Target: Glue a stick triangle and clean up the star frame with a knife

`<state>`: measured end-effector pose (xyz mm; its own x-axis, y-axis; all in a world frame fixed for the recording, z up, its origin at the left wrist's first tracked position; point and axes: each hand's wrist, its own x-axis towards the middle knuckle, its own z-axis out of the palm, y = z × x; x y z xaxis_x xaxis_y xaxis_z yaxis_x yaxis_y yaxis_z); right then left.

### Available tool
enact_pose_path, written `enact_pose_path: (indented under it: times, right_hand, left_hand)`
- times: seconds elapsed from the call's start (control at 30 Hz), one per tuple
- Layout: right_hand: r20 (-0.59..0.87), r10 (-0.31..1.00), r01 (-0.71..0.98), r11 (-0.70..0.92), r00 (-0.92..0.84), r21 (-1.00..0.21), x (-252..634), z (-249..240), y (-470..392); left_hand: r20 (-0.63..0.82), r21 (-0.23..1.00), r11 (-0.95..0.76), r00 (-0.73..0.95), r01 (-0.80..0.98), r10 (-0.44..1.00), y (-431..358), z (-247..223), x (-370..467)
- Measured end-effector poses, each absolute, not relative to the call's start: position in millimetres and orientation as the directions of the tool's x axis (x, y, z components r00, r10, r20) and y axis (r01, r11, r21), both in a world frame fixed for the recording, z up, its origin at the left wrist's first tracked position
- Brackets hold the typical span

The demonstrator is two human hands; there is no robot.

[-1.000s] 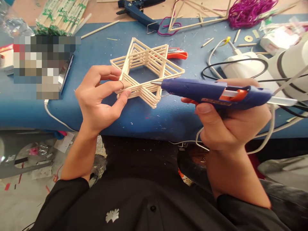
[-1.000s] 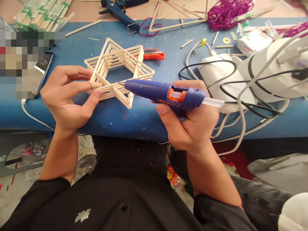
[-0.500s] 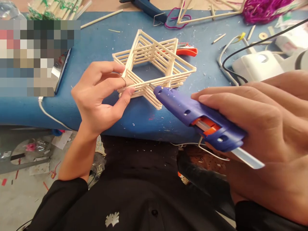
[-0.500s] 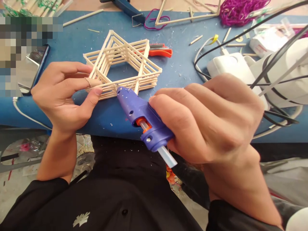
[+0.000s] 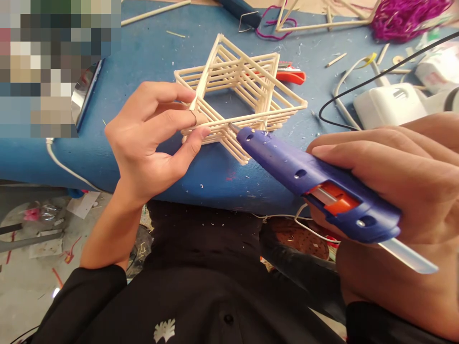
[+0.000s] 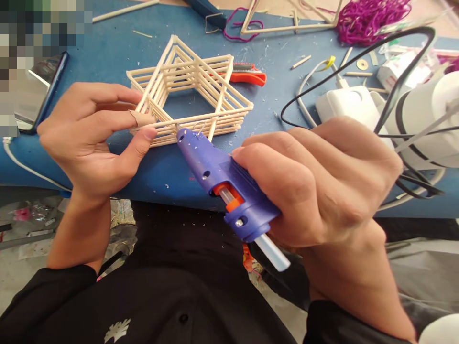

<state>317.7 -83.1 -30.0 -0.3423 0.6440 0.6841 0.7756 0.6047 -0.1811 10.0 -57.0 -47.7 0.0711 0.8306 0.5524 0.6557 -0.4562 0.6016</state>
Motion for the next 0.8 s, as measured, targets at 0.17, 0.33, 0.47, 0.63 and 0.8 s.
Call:
enact_pose_path:
  times: [0.17, 0.33, 0.47, 0.63, 0.8]
  right_hand:
    - [0.684, 0.429, 0.647, 0.758, -0.591, 0.084, 316.7, -24.9, -72.9]
    - [0.662, 0.364, 0.573, 0.810, -0.655, 0.121, 314.7, -20.8, -70.6]
    - [0.641, 0.417, 0.591, 0.804, -0.645, 0.072, 311.0, -18.8, -75.0]
    - [0.623, 0.418, 0.598, 0.795, -0.662, 0.102, 308.9, -18.2, -77.4]
    - [0.623, 0.408, 0.596, 0.794, -0.668, 0.120, 307.7, -18.2, -75.9]
  left_hand:
    - [0.686, 0.527, -0.594, 0.109, 0.608, 0.720, -49.7, -59.2, 6.2]
    - [0.731, 0.486, -0.631, 0.115, 0.605, 0.673, -48.6, -62.1, 6.6]
    - [0.763, 0.435, -0.656, 0.134, 0.617, 0.632, -48.0, -62.3, 4.9]
    - [0.760, 0.443, -0.680, 0.157, 0.585, 0.630, -47.5, -61.7, 1.7]
    - [0.729, 0.485, -0.630, 0.117, 0.606, 0.674, -49.6, -61.0, 4.7]
